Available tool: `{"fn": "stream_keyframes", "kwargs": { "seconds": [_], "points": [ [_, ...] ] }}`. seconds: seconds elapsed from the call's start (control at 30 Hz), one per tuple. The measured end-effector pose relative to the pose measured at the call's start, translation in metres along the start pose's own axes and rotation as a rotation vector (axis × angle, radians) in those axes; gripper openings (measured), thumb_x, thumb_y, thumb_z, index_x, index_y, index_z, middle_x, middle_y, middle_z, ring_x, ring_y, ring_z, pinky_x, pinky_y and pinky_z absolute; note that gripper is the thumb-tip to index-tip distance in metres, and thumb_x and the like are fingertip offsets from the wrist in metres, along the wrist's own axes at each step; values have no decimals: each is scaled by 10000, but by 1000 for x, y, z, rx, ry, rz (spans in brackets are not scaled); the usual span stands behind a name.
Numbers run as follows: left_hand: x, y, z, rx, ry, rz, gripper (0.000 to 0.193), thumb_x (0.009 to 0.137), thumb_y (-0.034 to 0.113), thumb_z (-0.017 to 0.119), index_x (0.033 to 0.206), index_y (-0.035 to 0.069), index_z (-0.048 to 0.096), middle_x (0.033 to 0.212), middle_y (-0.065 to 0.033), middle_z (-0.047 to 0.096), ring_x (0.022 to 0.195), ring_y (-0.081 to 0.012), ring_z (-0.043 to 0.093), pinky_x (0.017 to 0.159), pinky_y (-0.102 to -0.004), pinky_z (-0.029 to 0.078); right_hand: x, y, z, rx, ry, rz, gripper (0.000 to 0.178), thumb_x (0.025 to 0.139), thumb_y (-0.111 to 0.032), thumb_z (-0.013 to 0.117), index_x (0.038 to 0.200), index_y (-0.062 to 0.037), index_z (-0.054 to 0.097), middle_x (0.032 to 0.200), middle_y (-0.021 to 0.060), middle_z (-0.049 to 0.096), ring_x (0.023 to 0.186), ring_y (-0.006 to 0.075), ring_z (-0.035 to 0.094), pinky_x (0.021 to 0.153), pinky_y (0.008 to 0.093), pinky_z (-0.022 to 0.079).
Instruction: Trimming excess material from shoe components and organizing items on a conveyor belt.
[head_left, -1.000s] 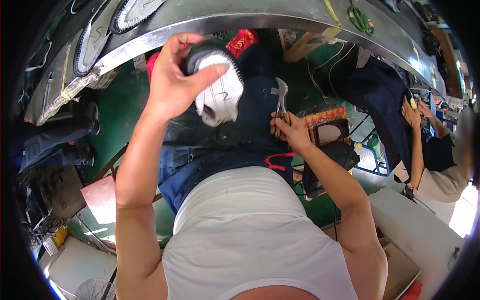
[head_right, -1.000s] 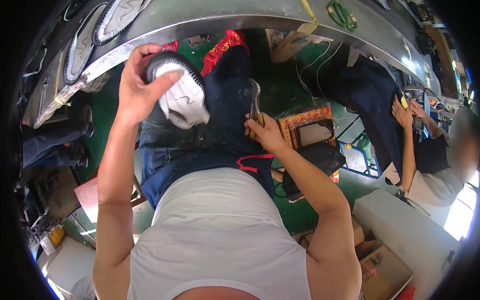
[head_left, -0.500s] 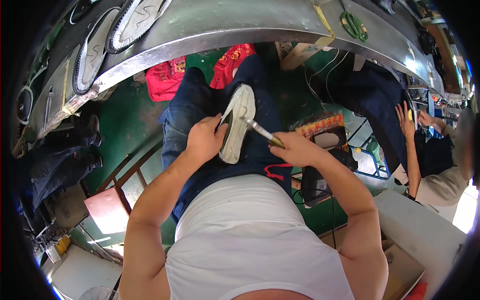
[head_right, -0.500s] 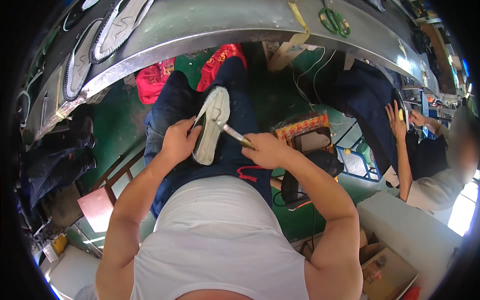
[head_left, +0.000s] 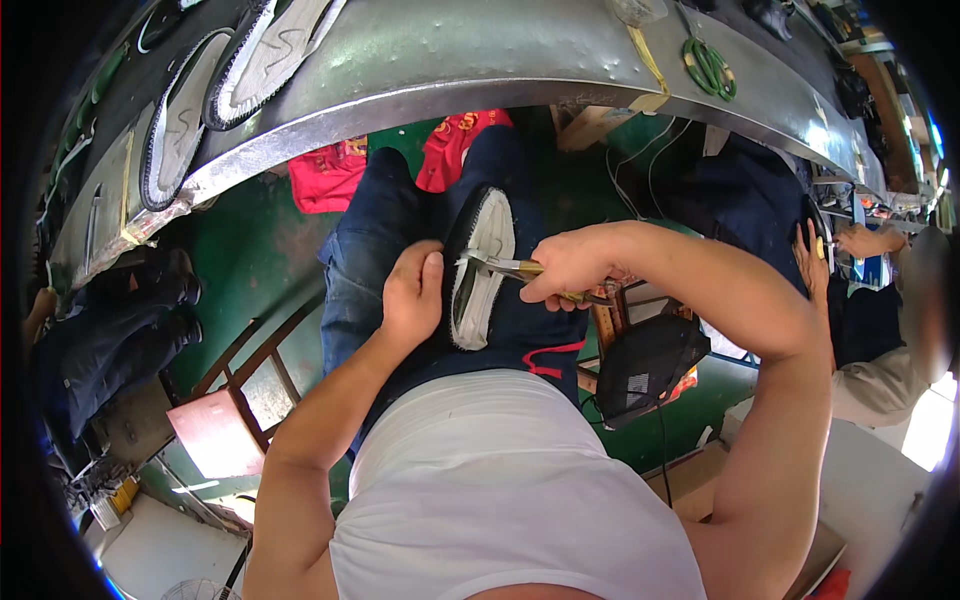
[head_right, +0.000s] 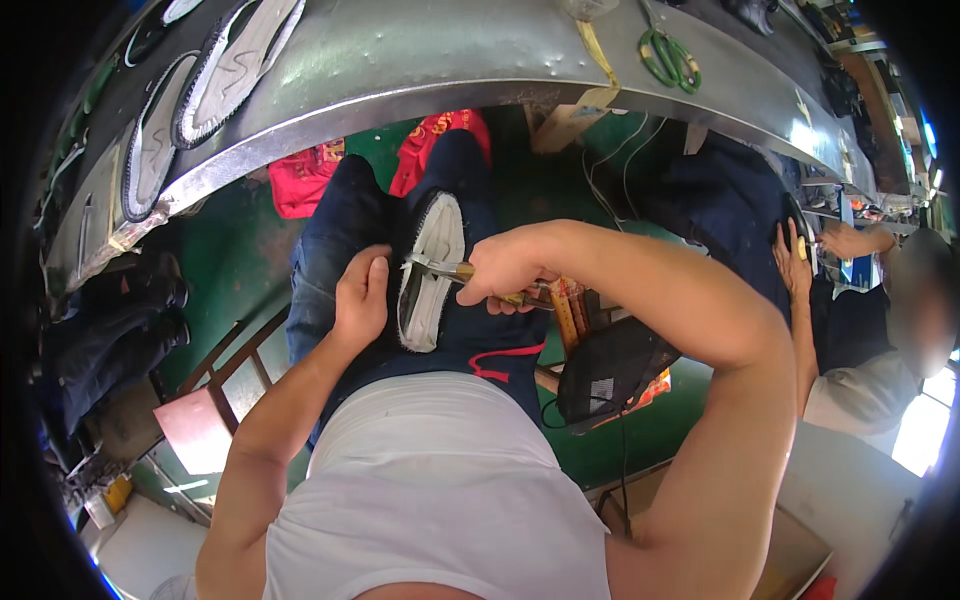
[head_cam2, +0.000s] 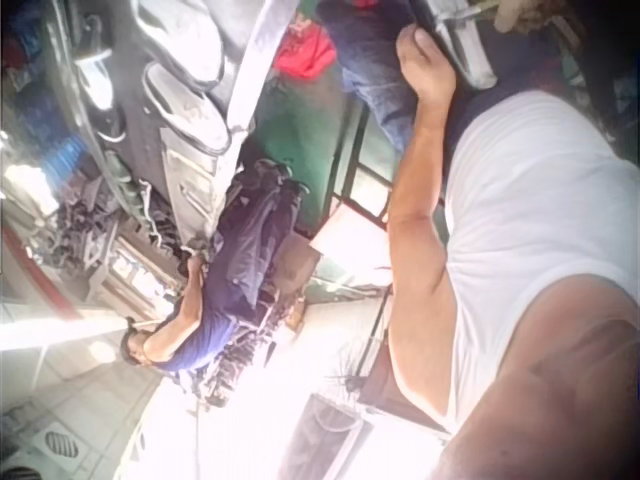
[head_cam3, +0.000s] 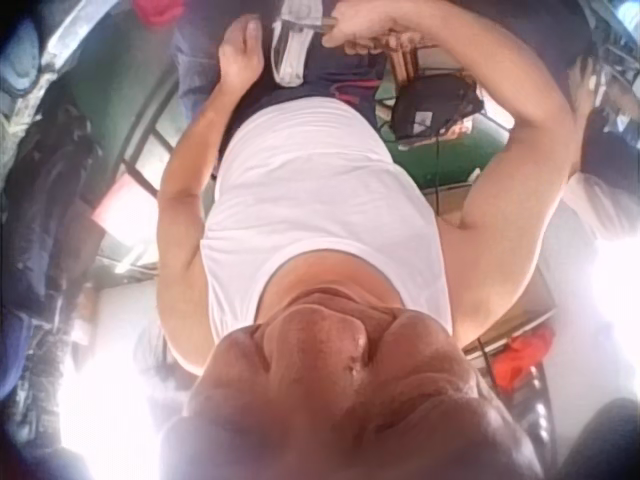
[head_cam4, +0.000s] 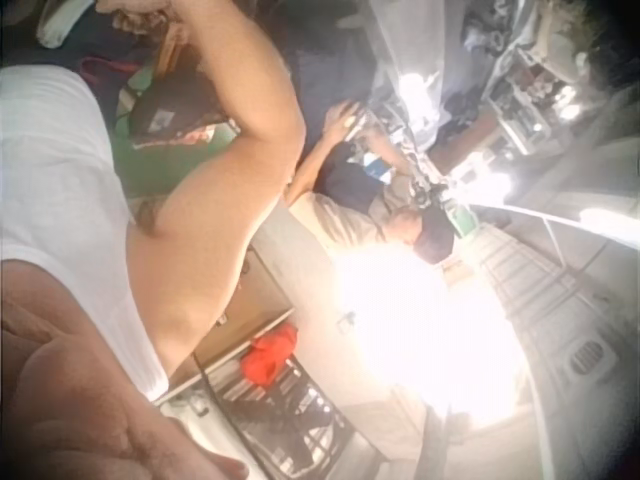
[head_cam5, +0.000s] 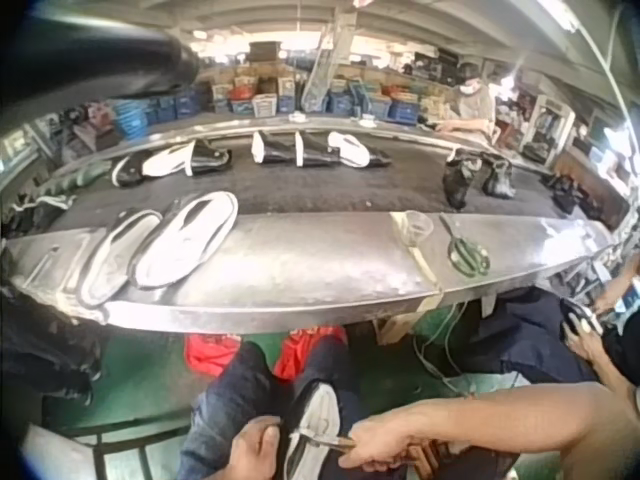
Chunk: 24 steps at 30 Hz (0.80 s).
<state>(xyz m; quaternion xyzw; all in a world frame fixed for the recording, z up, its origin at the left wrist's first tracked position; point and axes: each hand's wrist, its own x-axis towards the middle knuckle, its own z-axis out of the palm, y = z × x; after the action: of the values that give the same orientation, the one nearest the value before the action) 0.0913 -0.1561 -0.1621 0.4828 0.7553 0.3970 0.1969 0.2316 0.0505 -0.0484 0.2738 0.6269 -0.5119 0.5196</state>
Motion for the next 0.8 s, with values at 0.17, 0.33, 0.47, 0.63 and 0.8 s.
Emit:
{"fn": "stream_keyframes", "kwargs": {
  "seconds": [0.17,0.33,0.47,0.63,0.8],
  "points": [
    [5,-34,12,-540,-427,-409,606,1049,367,391,1513,-3,268,1484,-221,405,1414,-291,345,1154,-335,252,4,7,-9,-678,326,-238,366,900,-322,652,978,36,636,838,227,676,768,400,674,712,467,536],
    [24,-29,-2,-966,-641,-417,824,976,282,593,1559,13,76,1571,-141,259,1457,-214,223,1191,-334,162,68,68,-15,-705,573,-556,298,879,-332,671,938,-41,650,818,158,690,850,357,679,714,465,534],
    [31,-32,0,-786,-639,-405,969,886,245,731,1572,64,71,1566,-130,268,1450,-205,241,1185,-342,192,94,90,-11,-602,774,-768,291,861,-357,685,933,-78,643,796,89,680,796,326,674,772,428,517],
    [37,-23,5,-675,-588,-366,1013,834,180,776,1571,59,92,1544,-140,322,1426,-218,303,1169,-342,238,69,92,11,-292,666,-591,368,865,-363,684,1064,-56,643,931,141,673,902,338,665,862,417,500],
    [34,-18,18,-734,-456,-317,1026,806,158,780,1561,19,100,1496,-171,382,1383,-222,372,1146,-337,283,49,88,33,-188,664,-585,490,888,-303,664,1241,22,566,1092,232,627,1034,375,623,906,408,493]
  ]
}}
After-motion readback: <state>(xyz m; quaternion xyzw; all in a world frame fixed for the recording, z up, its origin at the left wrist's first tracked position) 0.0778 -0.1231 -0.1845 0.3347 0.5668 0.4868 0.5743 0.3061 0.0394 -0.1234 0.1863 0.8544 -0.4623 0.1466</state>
